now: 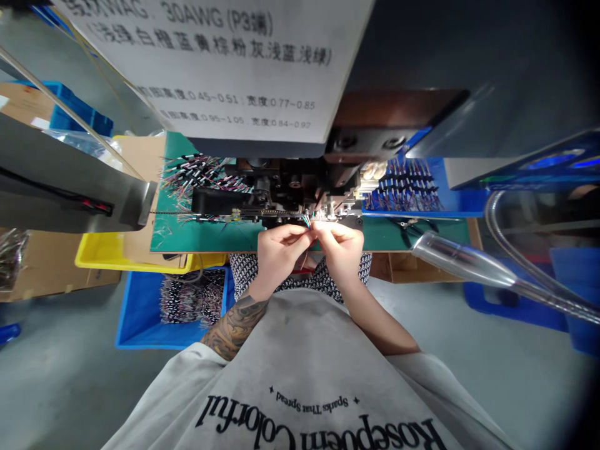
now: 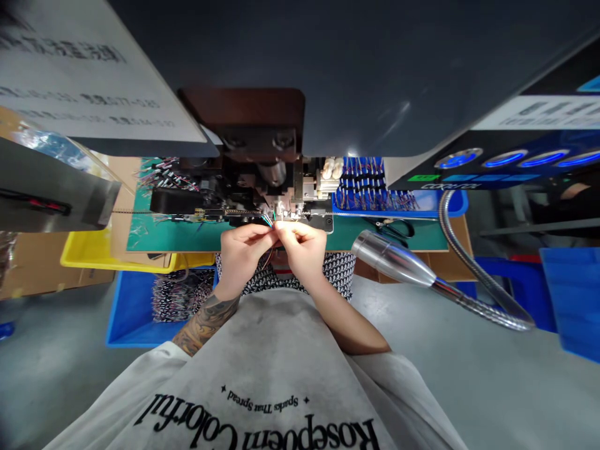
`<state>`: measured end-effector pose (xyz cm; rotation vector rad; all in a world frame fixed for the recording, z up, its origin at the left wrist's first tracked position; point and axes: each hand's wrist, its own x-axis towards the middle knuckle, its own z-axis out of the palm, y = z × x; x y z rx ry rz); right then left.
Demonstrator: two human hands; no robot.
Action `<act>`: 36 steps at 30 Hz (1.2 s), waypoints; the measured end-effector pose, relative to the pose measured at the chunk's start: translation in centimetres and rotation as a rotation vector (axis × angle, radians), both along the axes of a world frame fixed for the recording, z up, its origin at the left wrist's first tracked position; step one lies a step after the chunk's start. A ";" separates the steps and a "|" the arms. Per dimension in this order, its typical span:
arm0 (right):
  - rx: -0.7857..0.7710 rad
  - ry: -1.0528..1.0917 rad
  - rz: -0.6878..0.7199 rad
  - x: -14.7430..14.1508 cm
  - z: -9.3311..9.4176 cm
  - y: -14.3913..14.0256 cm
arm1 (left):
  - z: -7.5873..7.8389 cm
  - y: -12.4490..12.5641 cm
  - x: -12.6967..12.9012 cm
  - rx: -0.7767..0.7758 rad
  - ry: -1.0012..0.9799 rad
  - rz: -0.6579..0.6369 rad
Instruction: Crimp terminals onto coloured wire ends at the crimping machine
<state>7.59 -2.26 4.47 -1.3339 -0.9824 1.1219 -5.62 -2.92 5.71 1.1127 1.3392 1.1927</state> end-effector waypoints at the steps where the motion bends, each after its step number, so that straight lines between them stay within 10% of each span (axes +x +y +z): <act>1: 0.008 -0.016 0.003 0.0 0.0 -0.1 | 0.1 0.0 0.1 -0.002 0.000 -0.004; 36: 0.006 0.023 -0.050 -0.1 0.1 0.4 | -0.7 0.3 0.1 0.045 -0.073 -0.015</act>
